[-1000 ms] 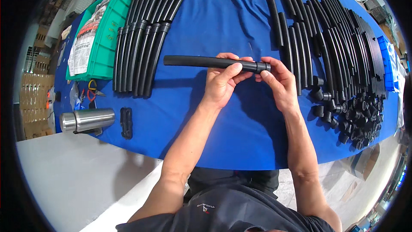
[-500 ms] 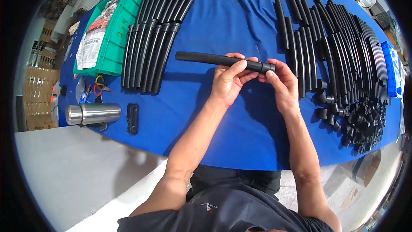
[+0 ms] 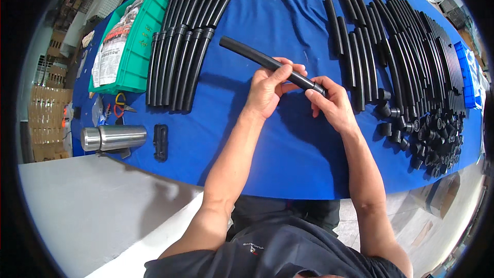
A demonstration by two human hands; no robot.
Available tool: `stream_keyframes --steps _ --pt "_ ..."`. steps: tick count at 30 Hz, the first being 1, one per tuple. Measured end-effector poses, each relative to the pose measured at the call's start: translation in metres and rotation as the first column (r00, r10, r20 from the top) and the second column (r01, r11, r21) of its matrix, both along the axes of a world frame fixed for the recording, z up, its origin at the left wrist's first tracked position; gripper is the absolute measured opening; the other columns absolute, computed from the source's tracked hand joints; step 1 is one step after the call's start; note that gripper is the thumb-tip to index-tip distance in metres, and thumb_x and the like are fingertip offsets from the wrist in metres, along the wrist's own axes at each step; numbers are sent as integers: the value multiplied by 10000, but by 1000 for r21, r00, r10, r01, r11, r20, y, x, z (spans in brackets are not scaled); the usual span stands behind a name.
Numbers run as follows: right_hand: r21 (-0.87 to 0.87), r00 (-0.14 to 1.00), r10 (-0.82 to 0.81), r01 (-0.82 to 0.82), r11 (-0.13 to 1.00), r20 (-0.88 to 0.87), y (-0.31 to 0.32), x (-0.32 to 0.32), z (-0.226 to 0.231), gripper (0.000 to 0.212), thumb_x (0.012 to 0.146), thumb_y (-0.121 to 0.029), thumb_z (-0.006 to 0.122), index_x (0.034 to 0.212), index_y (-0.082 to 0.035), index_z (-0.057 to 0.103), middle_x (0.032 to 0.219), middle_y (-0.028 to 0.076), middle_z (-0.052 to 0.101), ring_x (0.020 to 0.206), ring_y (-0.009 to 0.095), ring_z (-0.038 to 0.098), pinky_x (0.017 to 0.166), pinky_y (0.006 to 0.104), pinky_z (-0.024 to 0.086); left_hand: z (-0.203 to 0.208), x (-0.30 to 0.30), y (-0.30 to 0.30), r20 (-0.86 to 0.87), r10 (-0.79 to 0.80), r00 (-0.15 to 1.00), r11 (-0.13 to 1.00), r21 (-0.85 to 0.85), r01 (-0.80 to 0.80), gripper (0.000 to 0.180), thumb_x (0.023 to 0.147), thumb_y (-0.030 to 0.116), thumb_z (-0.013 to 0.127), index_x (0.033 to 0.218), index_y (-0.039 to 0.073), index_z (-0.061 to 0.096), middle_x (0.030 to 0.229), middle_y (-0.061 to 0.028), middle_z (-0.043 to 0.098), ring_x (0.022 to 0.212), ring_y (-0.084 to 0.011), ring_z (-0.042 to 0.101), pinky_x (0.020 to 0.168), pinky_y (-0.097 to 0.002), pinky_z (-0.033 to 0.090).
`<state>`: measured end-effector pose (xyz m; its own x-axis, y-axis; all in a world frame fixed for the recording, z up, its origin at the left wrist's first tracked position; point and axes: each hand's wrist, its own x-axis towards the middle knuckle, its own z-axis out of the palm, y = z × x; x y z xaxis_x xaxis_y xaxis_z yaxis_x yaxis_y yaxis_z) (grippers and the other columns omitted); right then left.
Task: The person picks up a black tube and a plastic cap, fits the cap onto the end of the tube, and places the assembled piece into a green crate, repeating this process several times.
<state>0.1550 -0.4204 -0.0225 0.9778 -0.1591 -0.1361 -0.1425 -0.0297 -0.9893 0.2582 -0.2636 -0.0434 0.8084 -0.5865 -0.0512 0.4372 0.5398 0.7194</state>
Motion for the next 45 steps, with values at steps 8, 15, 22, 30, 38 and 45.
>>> stream_keyframes --steps 8,15,22,30,38,45 --pt "-129 999 32 -33 991 -8 2 1 4 264 923 -171 645 1088 31 606 675 -13 554 552 46 520 489 215 421 -2 4 6 -56 0 998 997 78 5 189 929 201 654 1033 66 575 998 -200 682 945 -339 697 738 -421 632" --pt "31 999 -51 51 998 17 8 0 -3 270 914 -192 661 1091 7 616 674 -18 558 550 57 529 488 223 418 -4 1 6 -94 7 996 999 42 -3 207 916 226 671 1025 80 572 1005 -178 685 948 -324 698 722 -412 627" --pt "-307 973 -58 127 943 222 12 2 -9 282 879 -131 684 1104 12 594 761 62 588 654 151 584 573 288 462 0 2 6 -57 68 996 996 57 -64 236 910 156 671 1081 88 524 994 -162 677 951 -301 692 720 -418 628" --pt "-647 928 31 235 725 372 24 -2 -5 297 845 -99 714 1093 -9 578 864 156 595 722 309 606 650 383 482 6 1 8 -11 123 992 991 46 -123 294 905 147 682 1089 93 459 960 -131 658 901 -289 704 706 -394 635" --pt "-657 920 56 235 716 389 15 0 -1 249 881 -121 680 1078 1 589 794 146 577 670 295 584 610 383 458 4 -3 -2 -49 162 985 986 46 -160 274 916 146 665 1074 88 449 933 -111 640 878 -274 704 704 -399 640" --pt "-664 931 60 210 717 360 15 1 -2 262 888 -139 673 1081 12 582 792 154 568 663 305 575 604 389 451 3 -6 -2 -45 184 982 981 62 -181 274 916 143 665 1072 87 446 936 -112 637 877 -272 704 707 -390 639"
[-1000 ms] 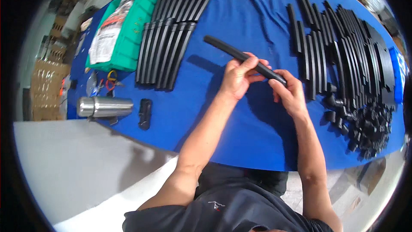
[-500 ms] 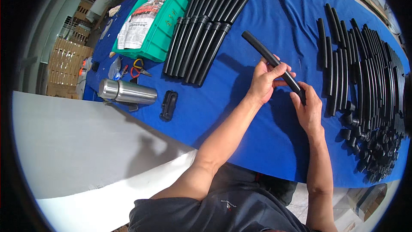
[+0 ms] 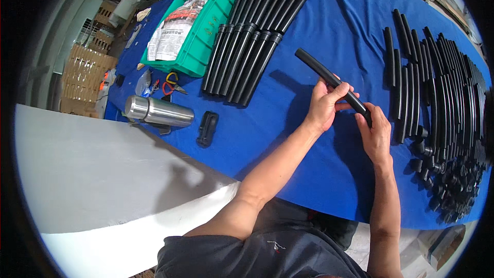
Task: The person picks up a black tube and a plastic cap, fits the cap onto the end of the tube, and places the assembled piece into a green crate, repeating this process several times.
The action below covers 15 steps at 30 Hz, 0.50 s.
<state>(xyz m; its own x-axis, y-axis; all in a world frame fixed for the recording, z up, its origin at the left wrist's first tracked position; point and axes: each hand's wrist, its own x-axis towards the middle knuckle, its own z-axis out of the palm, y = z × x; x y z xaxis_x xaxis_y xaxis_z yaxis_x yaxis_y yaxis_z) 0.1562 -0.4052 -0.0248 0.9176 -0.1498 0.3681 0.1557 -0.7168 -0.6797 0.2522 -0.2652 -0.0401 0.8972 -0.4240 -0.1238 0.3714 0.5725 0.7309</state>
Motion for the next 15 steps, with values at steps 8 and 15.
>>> stream_keyframes --steps 8,15 --pt "-5 1000 -8 8 1000 27 0 -1 -2 263 882 -131 677 1083 11 583 811 162 582 682 314 588 613 390 457 1 -3 0 -33 6 999 1000 -17 -7 282 911 136 668 1077 88 445 940 -106 631 886 -268 701 710 -389 633" --pt "-45 998 -57 58 997 29 -5 -1 -8 300 823 -128 733 1067 -12 602 871 160 618 769 337 634 679 409 506 -6 3 -3 -58 -31 998 999 -34 29 335 884 143 690 1116 96 453 991 -151 652 937 -316 691 709 -435 626"
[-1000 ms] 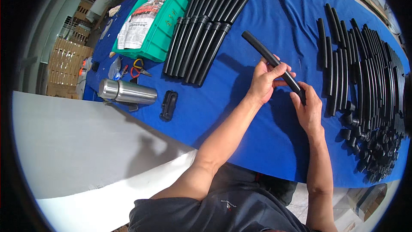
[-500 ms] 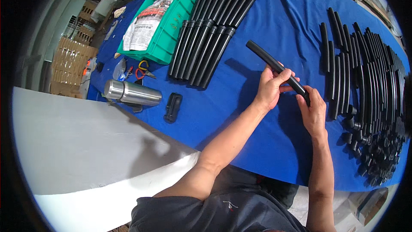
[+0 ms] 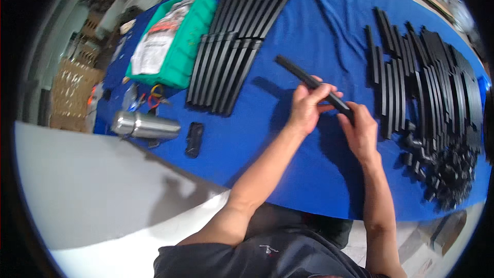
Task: The person picks up a black tube and a plastic cap, fits the cap onto the end of the tube, and places the assembled piece into a green crate, repeating this process several times.
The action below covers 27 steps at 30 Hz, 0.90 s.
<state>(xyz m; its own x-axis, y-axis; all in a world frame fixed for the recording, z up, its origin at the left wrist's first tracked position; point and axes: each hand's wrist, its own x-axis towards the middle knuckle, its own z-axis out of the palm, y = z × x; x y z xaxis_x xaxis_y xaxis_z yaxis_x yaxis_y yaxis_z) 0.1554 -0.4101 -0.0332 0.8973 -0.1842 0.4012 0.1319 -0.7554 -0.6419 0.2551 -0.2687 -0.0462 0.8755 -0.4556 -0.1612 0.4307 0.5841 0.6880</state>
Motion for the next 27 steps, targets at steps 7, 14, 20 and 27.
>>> stream_keyframes --steps 7,14,20,27 --pt "-46 994 64 -61 997 85 3 2 0 370 779 -163 768 1076 -33 590 904 148 624 788 334 643 671 424 525 2 6 14 31 -59 998 998 -28 60 162 921 84 633 1037 105 522 977 -152 676 952 -319 691 741 -418 628" --pt "88 997 74 -75 993 14 -1 -1 -2 347 787 -138 766 1071 -22 606 828 139 612 711 326 619 617 407 493 1 0 9 57 -45 997 998 38 42 88 948 109 608 986 92 531 972 -138 665 967 -315 688 762 -422 629" --pt "49 998 59 -60 997 4 1 -1 1 298 796 -146 742 1024 -26 592 824 130 589 744 327 620 624 429 501 2 -3 11 45 -43 998 999 10 43 86 950 111 604 1003 94 540 979 -139 668 978 -318 683 792 -439 618" --pt "-149 993 -56 71 986 107 -2 1 -12 322 764 -184 752 1010 -60 585 845 101 592 768 305 633 643 413 532 10 -7 -4 -59 12 998 997 74 -8 198 919 79 638 1064 91 503 996 -163 668 981 -328 673 803 -455 589"
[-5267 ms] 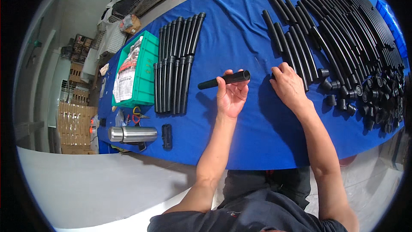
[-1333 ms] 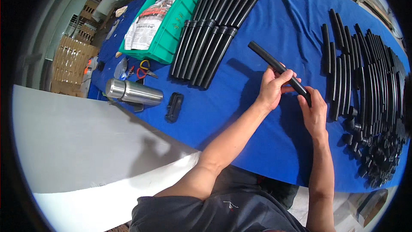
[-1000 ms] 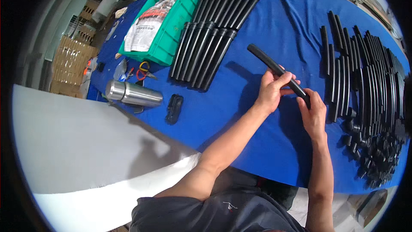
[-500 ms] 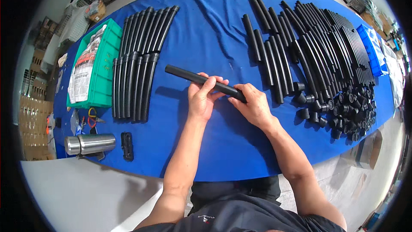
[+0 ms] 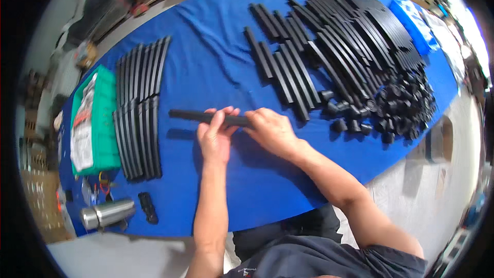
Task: The person picks up a black tube and a plastic cap, fits the cap onto the end of the tube, and places the assembled piece into a green crate, repeating this process several times.
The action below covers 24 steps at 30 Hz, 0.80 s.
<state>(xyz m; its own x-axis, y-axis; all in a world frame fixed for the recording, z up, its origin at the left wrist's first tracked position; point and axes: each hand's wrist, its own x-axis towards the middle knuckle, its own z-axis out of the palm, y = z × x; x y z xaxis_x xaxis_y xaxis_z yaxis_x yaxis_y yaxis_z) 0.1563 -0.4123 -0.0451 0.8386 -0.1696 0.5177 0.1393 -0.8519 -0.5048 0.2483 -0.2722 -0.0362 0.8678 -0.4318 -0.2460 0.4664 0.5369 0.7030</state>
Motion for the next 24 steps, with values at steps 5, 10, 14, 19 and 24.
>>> stream_keyframes --steps 5,10,14,19,24 --pt "281 983 171 -144 949 -72 3 1 7 328 802 -221 735 1024 -21 601 877 163 640 819 352 650 695 437 527 -8 11 19 143 -52 988 999 -7 54 213 926 81 630 1094 89 499 1001 -172 668 961 -331 676 805 -452 600" --pt "837 836 434 52 545 -334 -8 -4 44 295 818 -239 711 939 15 623 814 189 660 797 376 658 707 424 521 -6 8 17 216 -61 975 992 -93 83 232 928 74 623 1125 88 501 1001 -169 670 960 -327 677 802 -459 610" --pt "297 988 149 -150 943 25 0 -1 9 349 800 -164 748 1070 -21 580 892 149 619 801 346 643 672 424 520 -5 8 12 127 -56 990 997 -38 61 217 929 94 628 1113 86 513 1004 -168 671 966 -322 678 793 -459 618" --pt "326 978 206 -180 928 -46 2 -1 5 359 797 -155 732 1070 -1 556 896 173 608 855 365 628 722 454 515 -15 13 20 170 -113 979 992 -35 121 130 952 118 605 1068 74 565 1033 -165 670 1013 -320 670 792 -454 623" --pt "413 974 221 -181 892 -51 -2 0 5 377 820 -202 741 1105 1 599 953 182 649 859 366 651 746 430 526 -13 12 17 145 -83 986 994 -54 92 162 936 91 616 1074 85 532 1006 -166 671 973 -317 678 776 -458 625"
